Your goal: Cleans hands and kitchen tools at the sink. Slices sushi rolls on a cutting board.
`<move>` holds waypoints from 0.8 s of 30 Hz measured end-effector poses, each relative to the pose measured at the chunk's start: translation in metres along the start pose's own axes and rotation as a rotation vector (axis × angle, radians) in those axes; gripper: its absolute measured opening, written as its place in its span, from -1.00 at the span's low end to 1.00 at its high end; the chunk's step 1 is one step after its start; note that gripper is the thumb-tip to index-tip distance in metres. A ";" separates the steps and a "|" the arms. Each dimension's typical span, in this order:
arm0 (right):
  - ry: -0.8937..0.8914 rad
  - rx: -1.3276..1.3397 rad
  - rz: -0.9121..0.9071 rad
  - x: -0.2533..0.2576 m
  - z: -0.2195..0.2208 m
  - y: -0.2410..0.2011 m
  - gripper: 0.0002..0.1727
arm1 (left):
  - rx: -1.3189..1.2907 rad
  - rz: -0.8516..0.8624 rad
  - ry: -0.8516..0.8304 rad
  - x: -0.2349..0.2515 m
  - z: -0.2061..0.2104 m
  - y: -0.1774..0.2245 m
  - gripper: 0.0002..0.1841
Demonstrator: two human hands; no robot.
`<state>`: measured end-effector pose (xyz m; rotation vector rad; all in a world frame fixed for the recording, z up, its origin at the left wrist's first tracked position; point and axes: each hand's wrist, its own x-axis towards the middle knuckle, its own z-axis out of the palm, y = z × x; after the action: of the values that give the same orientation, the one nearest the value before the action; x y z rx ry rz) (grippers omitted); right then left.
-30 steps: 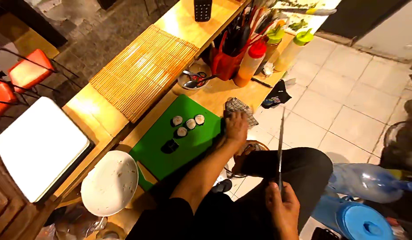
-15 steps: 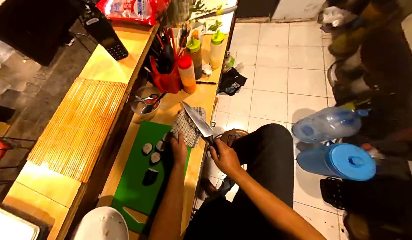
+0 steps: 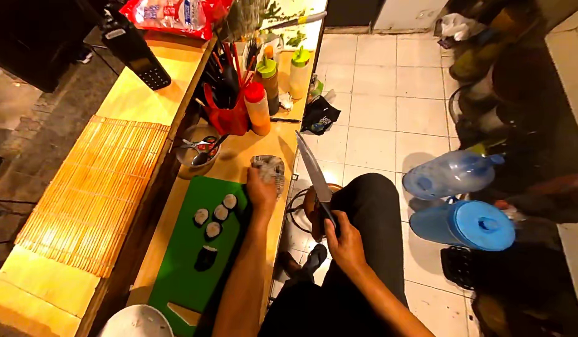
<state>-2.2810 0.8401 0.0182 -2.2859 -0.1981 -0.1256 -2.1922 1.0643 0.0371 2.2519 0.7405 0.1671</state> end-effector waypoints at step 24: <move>-0.567 -0.159 0.063 0.032 0.054 -0.032 -0.51 | -0.194 -0.044 0.197 -0.035 -0.006 -0.027 -0.28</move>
<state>-2.2539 0.9045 0.0111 -2.4329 -0.4188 0.5636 -2.2350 1.0636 0.0260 2.0524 0.8385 0.4266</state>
